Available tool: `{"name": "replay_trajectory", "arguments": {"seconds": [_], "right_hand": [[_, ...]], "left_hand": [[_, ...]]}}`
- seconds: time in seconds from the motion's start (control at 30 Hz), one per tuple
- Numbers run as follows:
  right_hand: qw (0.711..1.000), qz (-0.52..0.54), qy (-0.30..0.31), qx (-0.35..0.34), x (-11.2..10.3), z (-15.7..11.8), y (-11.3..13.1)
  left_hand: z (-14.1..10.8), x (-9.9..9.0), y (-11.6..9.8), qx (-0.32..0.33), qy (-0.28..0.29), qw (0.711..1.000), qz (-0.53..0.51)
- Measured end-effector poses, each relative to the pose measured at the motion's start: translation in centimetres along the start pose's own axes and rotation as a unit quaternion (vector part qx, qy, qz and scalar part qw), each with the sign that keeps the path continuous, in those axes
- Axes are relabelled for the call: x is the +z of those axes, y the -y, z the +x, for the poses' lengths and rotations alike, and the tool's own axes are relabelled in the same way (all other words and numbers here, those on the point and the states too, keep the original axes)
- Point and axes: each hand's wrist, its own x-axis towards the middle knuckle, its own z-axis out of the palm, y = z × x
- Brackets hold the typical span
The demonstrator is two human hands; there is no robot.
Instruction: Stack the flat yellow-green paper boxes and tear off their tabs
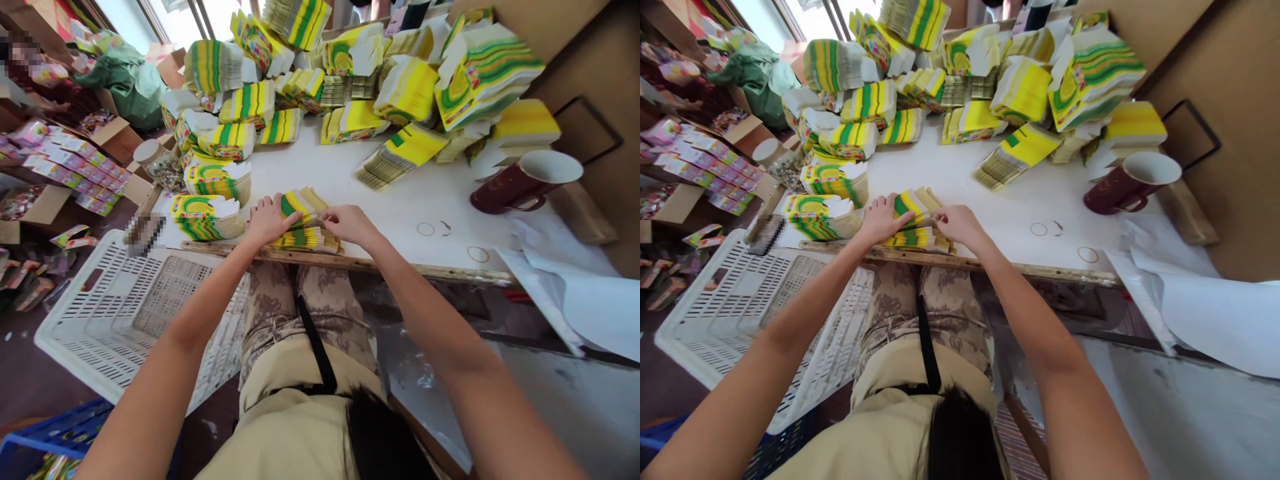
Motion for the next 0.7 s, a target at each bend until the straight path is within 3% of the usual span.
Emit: {"name": "replay_trajectory", "arguments": {"seconds": [0.13, 0.2, 0.23, 0.33, 0.4, 0.6, 0.7], "right_hand": [[0.972, 0.074, 0.203, -0.087, -1.7, -0.6, -1.6], [0.965, 0.086, 0.227, -0.101, -1.9, -0.6, -2.0], [0.973, 0.089, 0.19, -0.094, -1.8, -0.4, -2.1], [0.996, 0.067, -0.005, -0.066, -0.6, 0.3, -1.8], [0.994, 0.011, -0.079, -0.068, 0.3, 0.6, -1.5], [0.98, -0.11, -0.132, -0.1, 1.0, 0.6, -1.0], [0.976, -0.141, -0.12, -0.112, 0.9, 0.8, -0.6]], "left_hand": [[0.0, 0.0, -0.1, 0.0, -0.002, 1.0, -0.004], [-0.1, 0.1, -0.2, 0.001, -0.014, 1.0, 0.0], [-0.1, 0.2, -0.2, 0.0, -0.019, 1.0, 0.003], [-0.2, 0.3, -0.3, 0.0, -0.027, 1.0, 0.009], [-0.3, 0.3, -0.3, -0.001, -0.026, 1.0, 0.011], [-0.2, 0.1, -0.4, -0.006, -0.022, 1.0, 0.006], [-0.2, 0.2, -0.4, -0.003, -0.027, 1.0, 0.004]]}}
